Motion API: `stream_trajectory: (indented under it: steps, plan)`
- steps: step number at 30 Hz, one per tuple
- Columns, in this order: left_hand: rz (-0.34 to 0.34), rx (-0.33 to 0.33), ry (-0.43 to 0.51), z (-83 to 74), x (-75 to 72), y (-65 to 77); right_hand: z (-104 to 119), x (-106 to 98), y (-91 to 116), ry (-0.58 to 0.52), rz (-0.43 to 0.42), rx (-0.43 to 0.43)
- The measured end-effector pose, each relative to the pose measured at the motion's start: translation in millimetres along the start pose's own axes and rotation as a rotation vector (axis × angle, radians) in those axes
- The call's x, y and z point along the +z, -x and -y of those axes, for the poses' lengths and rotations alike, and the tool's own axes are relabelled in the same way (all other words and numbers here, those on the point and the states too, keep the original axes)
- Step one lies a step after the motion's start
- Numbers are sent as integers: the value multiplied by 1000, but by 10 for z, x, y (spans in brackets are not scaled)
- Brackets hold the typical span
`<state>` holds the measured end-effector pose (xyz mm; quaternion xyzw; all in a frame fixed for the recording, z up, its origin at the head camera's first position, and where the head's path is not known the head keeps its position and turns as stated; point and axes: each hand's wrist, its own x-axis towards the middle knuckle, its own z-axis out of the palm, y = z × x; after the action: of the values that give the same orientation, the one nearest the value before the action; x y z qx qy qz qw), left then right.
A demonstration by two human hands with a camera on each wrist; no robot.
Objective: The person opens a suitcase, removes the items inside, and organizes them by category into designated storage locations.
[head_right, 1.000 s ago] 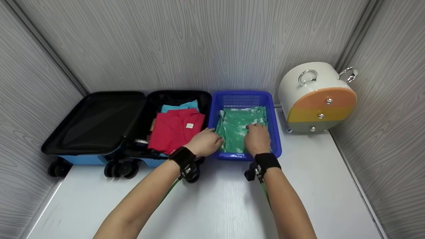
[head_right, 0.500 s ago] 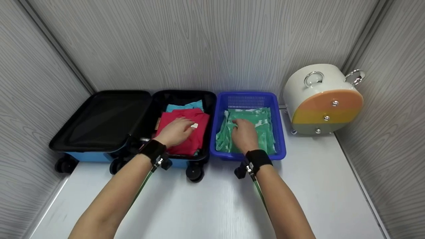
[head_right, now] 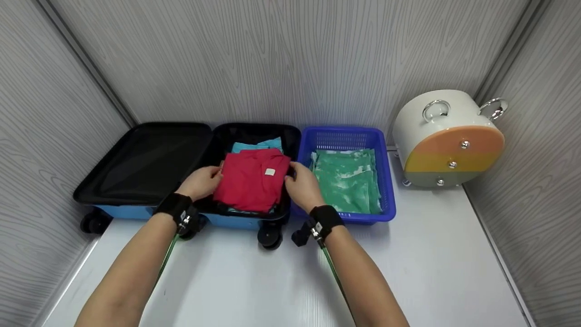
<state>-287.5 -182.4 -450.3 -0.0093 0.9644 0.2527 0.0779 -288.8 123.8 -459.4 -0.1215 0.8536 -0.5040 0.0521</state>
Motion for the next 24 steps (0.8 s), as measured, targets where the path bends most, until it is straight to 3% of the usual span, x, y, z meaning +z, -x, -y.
stream_trajectory:
  steps: [5, 10, 15, 24]
  plan:
    - [3, -75, 104, 147, 63, 44, 79, 247, -20, -75, 108, 37]
    - [17, -110, 150, 176, 152, 81, 116, 457, -50, -98, 181, 142]
    - [18, -131, 166, 141, 225, 92, 139, 609, -107, -123, 191, 251]
    - [-6, -249, 257, 163, 285, 59, 177, 736, -223, -110, 177, 370]
